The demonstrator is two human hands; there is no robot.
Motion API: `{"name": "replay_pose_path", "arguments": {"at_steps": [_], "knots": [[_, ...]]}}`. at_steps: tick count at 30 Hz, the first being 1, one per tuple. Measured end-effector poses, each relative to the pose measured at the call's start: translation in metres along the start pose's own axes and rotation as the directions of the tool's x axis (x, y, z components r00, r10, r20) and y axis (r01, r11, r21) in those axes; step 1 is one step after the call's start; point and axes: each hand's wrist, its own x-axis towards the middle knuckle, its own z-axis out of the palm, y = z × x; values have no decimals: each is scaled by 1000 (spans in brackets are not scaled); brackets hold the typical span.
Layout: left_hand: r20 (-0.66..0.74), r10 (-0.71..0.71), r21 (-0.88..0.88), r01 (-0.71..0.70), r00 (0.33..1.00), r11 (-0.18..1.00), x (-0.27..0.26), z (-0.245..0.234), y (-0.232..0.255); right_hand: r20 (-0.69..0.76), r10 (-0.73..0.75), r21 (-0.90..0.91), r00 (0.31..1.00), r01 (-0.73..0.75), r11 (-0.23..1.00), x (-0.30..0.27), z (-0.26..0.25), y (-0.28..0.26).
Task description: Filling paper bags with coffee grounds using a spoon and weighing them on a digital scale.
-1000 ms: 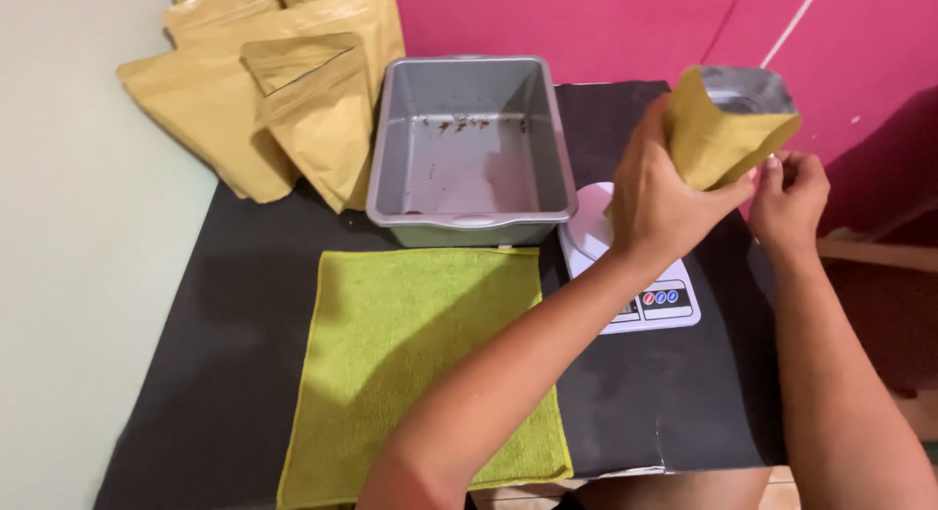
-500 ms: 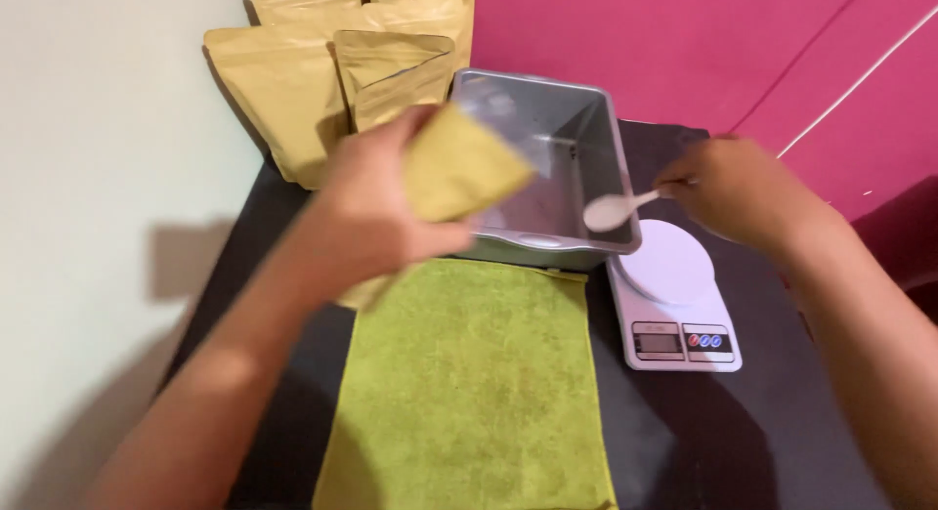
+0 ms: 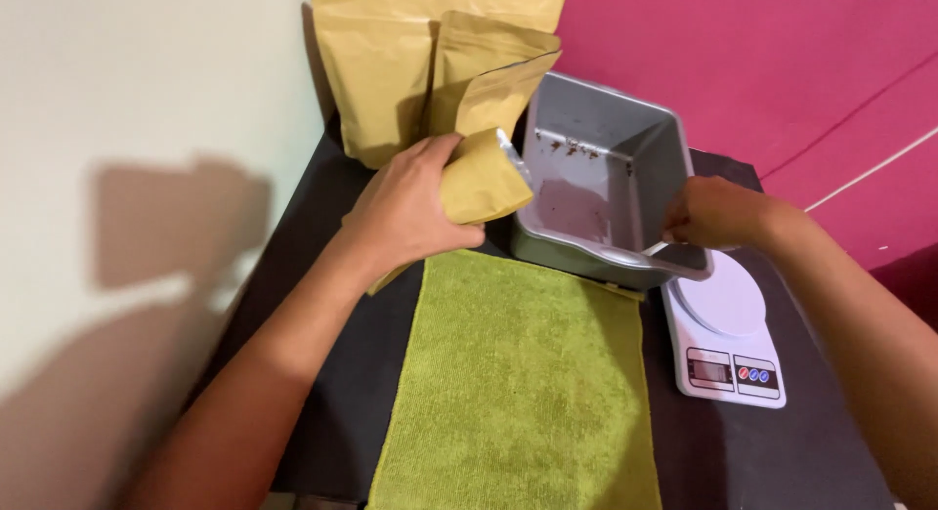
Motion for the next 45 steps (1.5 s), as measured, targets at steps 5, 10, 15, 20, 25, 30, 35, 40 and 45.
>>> {"name": "replay_pose_path", "arguments": {"at_steps": [5,10,15,20,25,30,35,40,45], "knots": [[-4,19,23,-19,1000,1000,0,5,0,-3,-78,202,997,77,976,-15,-9,-35],[-7,23,39,-23,1000,999,1,7,1,-79,-178,387,981,195,901,21,13,-44],[-24,25,35,-24,999,999,-1,4,4,-131,-216,531,968,252,809,33,19,-52],[-39,20,22,-19,999,1000,-2,5,6,-109,-204,680,973,222,699,28,19,-48],[-7,-11,31,12,1000,999,0,1,13,-124,-194,756,973,219,617,25,11,-38],[-1,-27,29,27,1000,999,0,0,15,-154,-193,776,969,240,583,18,-1,-25],[45,-95,111,90,994,990,0,6,9,-150,-212,758,966,250,603,23,-15,-2],[12,-87,146,85,996,986,-1,14,6,-54,-232,628,971,214,748,19,-41,7],[25,-114,162,109,993,981,0,15,5,-62,-220,648,974,207,733,9,-76,-3]]}}
